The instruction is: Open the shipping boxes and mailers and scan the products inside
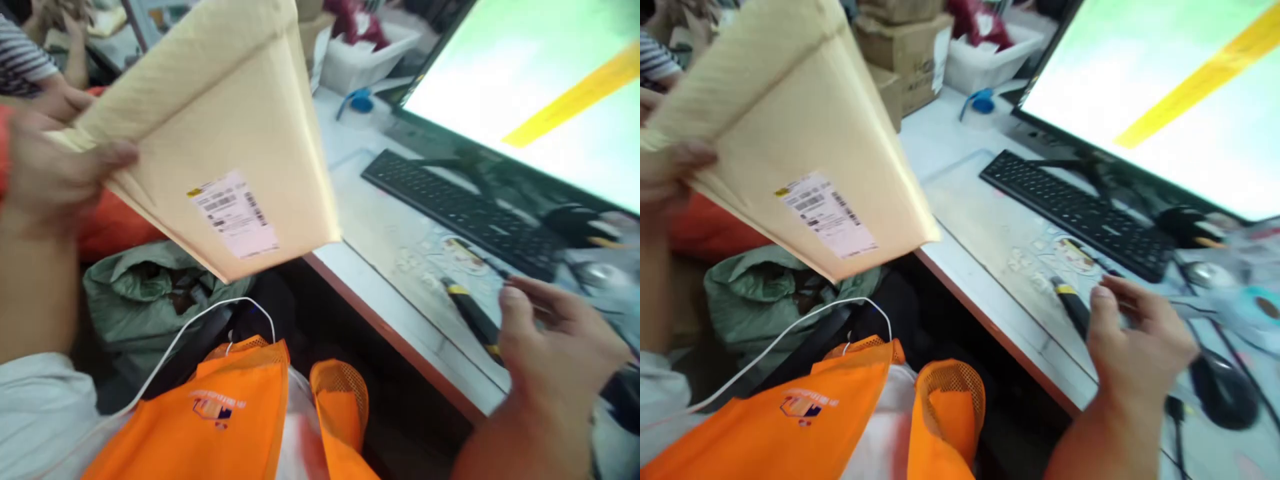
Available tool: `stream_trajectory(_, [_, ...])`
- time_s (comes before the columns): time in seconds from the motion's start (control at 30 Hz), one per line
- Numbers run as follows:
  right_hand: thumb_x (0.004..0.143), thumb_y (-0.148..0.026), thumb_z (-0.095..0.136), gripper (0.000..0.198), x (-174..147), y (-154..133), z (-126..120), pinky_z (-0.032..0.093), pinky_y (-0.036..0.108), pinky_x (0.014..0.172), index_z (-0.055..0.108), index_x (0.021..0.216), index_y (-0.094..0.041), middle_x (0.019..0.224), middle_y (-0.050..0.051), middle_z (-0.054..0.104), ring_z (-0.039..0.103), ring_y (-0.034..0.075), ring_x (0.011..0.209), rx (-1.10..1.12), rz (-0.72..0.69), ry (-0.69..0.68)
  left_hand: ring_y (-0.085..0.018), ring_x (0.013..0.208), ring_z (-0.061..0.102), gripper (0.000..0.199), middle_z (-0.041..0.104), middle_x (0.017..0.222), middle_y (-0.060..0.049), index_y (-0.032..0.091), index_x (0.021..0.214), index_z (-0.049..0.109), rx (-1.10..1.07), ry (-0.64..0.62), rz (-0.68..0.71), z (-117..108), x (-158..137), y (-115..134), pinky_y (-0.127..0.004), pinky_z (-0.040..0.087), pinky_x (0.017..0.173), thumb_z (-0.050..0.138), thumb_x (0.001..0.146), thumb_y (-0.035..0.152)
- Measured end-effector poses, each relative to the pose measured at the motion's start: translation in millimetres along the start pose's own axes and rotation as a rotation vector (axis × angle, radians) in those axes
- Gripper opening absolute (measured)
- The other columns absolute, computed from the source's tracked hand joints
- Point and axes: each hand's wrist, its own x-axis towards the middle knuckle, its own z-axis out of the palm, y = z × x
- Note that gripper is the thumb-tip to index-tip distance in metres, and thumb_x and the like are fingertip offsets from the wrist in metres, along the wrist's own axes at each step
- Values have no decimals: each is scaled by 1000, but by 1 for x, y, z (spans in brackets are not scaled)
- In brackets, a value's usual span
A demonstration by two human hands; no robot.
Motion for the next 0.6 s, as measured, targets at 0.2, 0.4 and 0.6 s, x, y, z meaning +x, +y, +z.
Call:
stream_trajectory(0.2, [81,-42,69,58,7,71,-50,49,49,97,67,129,-9,122,26,67,63,40,116,-527,390,-285,-18,79,68,72,69,92,-5,8,99,62,-643,-347,-245,209,18,13,-37,56,83,90,56,58])
stream_trajectory(0.4, [95,-47,50,74,-12,66,-46,47,47,100,36,154,-6,136,27,58,59,40,123,-603,456,-437,-25,83,66,51,72,85,-9,12,90,72,-344,-529,-195,342,1,-3,-35,54,79,78,65,56])
stream_trajectory(0.6, [90,-40,54,53,34,56,-43,52,41,84,58,130,-6,111,24,69,67,37,104,-584,536,-537,-25,99,68,39,74,105,-12,13,99,71,-238,-412,-36,361,-3,-23,-35,50,95,64,80,47])
